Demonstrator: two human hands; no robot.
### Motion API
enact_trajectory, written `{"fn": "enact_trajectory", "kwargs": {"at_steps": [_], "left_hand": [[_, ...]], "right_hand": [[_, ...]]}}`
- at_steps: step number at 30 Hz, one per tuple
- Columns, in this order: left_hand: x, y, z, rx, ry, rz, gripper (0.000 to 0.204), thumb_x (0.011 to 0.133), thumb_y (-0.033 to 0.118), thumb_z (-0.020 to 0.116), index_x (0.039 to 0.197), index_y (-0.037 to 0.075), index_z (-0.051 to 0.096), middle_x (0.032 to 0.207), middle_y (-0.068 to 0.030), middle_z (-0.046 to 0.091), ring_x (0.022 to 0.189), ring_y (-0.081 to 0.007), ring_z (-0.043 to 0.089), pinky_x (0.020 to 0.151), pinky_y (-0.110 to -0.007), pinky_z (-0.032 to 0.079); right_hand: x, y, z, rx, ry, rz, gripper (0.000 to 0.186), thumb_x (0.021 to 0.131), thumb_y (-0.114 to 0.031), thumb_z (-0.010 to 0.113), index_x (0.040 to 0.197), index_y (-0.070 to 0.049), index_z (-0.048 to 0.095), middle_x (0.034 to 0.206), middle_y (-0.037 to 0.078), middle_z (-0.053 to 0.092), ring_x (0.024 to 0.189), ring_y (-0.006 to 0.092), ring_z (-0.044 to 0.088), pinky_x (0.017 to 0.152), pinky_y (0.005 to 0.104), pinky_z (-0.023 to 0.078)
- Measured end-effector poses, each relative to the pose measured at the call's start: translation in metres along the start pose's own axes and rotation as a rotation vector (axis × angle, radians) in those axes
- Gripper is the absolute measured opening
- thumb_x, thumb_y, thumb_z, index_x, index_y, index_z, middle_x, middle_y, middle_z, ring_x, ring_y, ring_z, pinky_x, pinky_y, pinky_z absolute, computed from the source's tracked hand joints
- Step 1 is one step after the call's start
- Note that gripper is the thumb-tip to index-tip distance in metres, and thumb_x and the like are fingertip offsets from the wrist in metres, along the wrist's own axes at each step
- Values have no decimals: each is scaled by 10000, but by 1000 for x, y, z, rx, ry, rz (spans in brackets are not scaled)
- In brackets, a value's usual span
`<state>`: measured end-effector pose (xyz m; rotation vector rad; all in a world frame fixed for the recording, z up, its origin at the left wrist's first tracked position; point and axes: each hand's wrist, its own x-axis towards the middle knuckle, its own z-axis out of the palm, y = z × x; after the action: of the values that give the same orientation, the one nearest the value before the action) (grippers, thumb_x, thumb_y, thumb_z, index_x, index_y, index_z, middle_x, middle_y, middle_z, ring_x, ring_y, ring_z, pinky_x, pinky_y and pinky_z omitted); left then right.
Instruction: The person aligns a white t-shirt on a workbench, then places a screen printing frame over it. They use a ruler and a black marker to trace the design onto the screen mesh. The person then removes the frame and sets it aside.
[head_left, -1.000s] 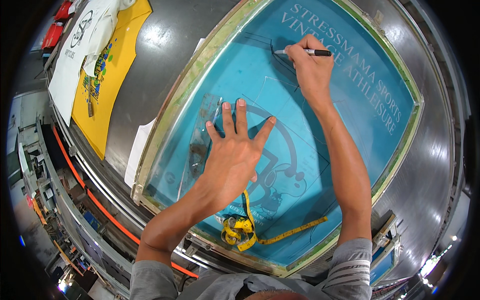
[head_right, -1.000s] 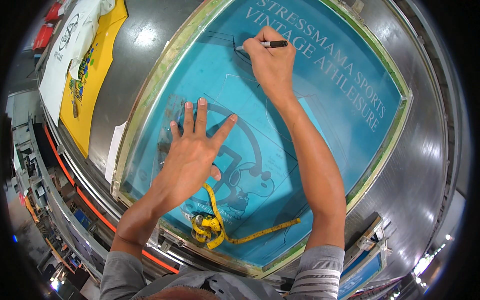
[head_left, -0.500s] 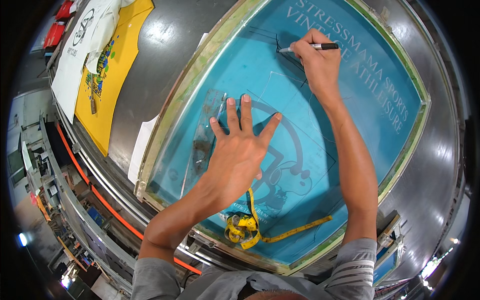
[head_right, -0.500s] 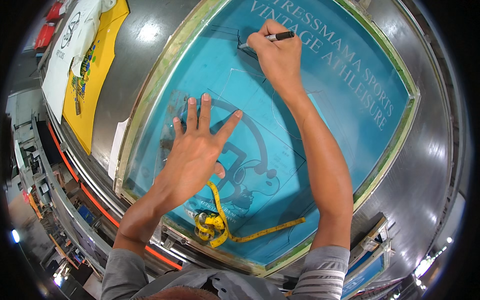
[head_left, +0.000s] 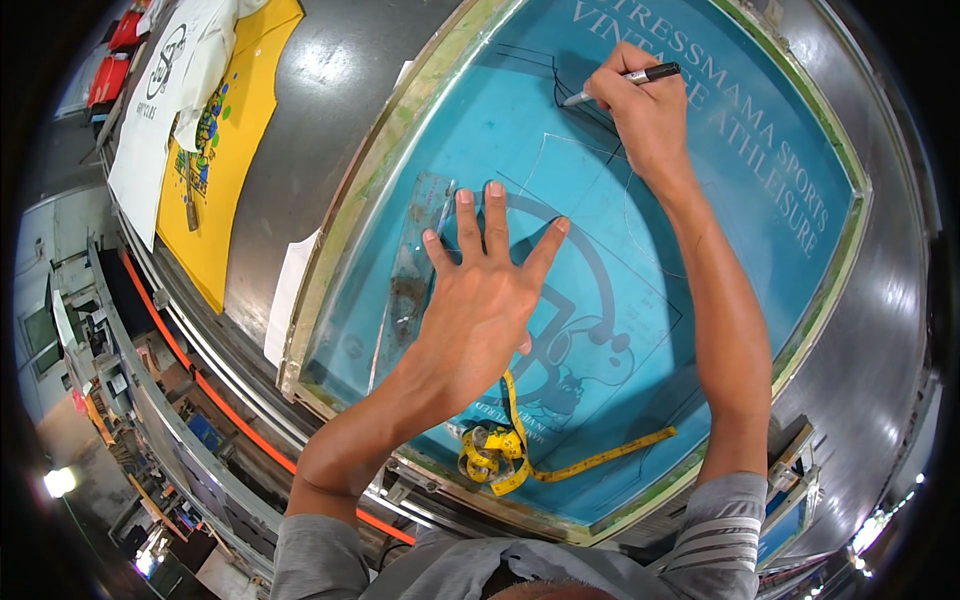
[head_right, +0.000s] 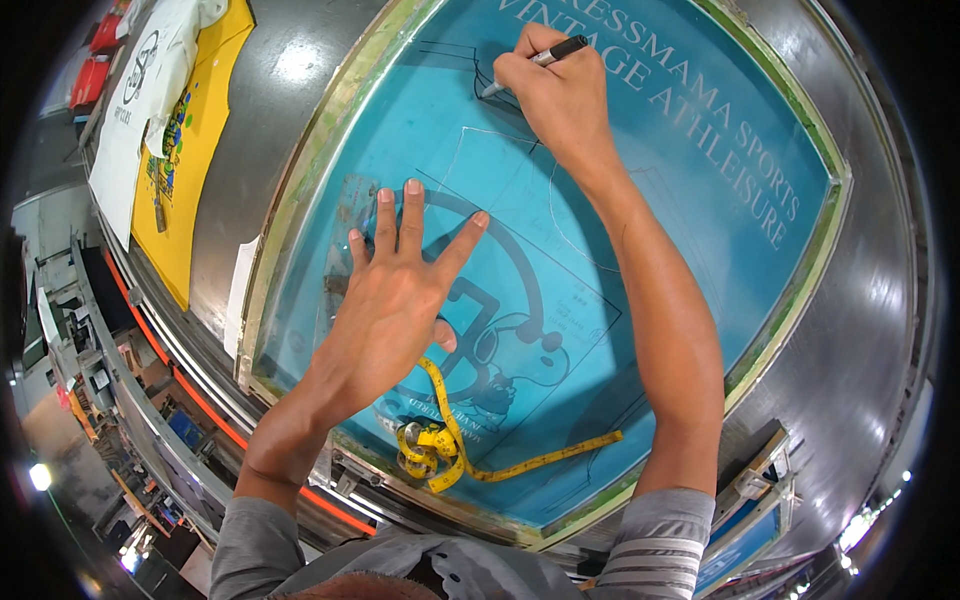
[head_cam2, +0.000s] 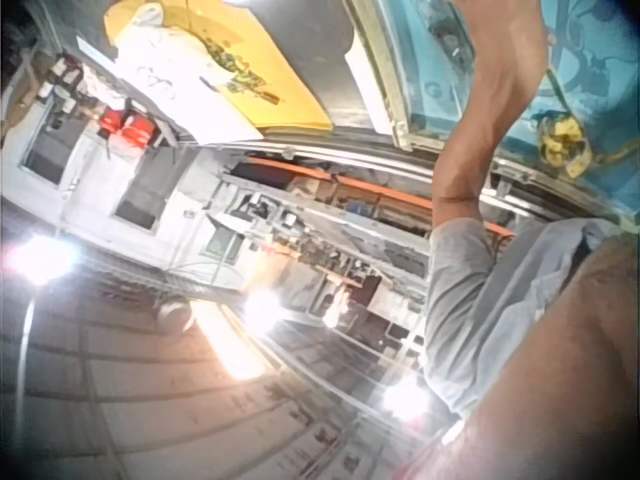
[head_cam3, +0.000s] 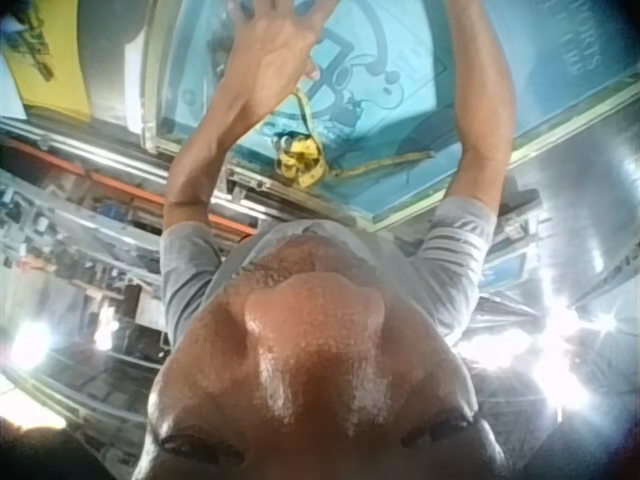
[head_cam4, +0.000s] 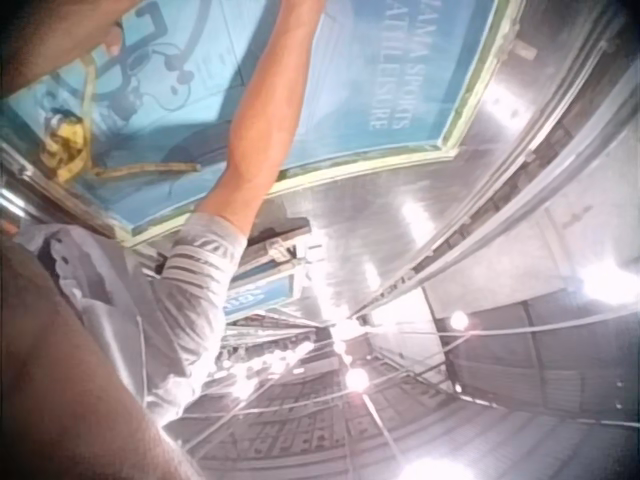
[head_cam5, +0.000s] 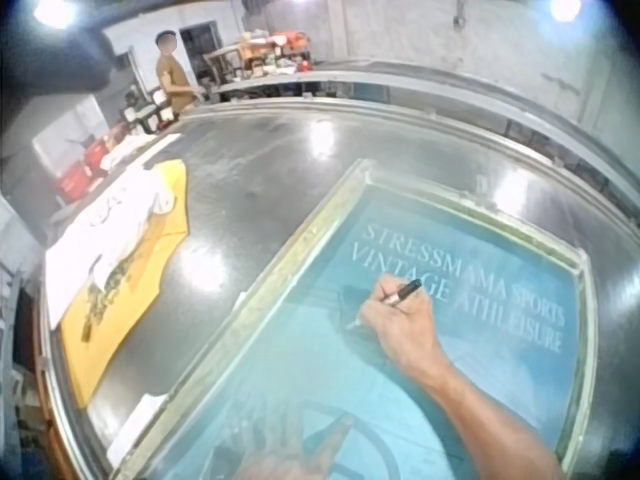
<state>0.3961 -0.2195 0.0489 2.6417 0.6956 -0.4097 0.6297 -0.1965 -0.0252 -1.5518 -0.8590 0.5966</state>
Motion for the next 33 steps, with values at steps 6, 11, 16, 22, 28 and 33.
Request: {"fn": "enact_trajectory", "kwargs": {"at_steps": [6,11,16,22,28,33], "left_hand": [[-1,1,-1,-18,17,1,1005,629,88,858,1510,89,372,1470,-479,208,1354,-664,234,964,-768,353],[-1,2,2,-43,8,-46,995,650,77,850,1517,175,372,1518,-421,172,1393,-616,209,1016,-737,335],[-3,2,-1,-68,-6,-83,998,656,95,848,1522,233,373,1545,-382,156,1413,-588,200,1045,-712,334],[0,2,0,-23,-6,-38,985,651,128,861,1513,183,386,1498,-435,195,1374,-620,252,988,-722,389],[2,7,-2,18,-36,-84,1027,639,145,857,1530,253,357,1530,-378,189,1395,-579,256,1033,-677,391],[-1,9,-1,1,-49,-91,1026,642,140,856,1529,256,356,1537,-369,184,1394,-577,261,1036,-675,391]], "right_hand": [[7,-9,-13,199,-71,87,155,787,-121,651,728,-49,527,640,-12,465,564,75,390,496,265,261],[37,-12,-52,286,-315,216,123,866,-158,670,905,-64,601,738,-6,544,605,52,443,495,231,275],[34,-13,-44,170,-440,132,72,866,-118,640,860,-62,595,751,17,572,613,56,426,532,230,275],[38,4,-41,192,-433,-37,169,814,-63,650,697,-56,528,728,22,558,601,55,358,529,241,255],[31,6,-38,160,-444,-75,161,813,-51,642,697,-43,531,729,27,557,604,55,371,527,244,261],[28,4,-38,116,-446,-50,140,817,-54,646,710,-40,558,743,34,576,601,56,387,522,244,267]]}}
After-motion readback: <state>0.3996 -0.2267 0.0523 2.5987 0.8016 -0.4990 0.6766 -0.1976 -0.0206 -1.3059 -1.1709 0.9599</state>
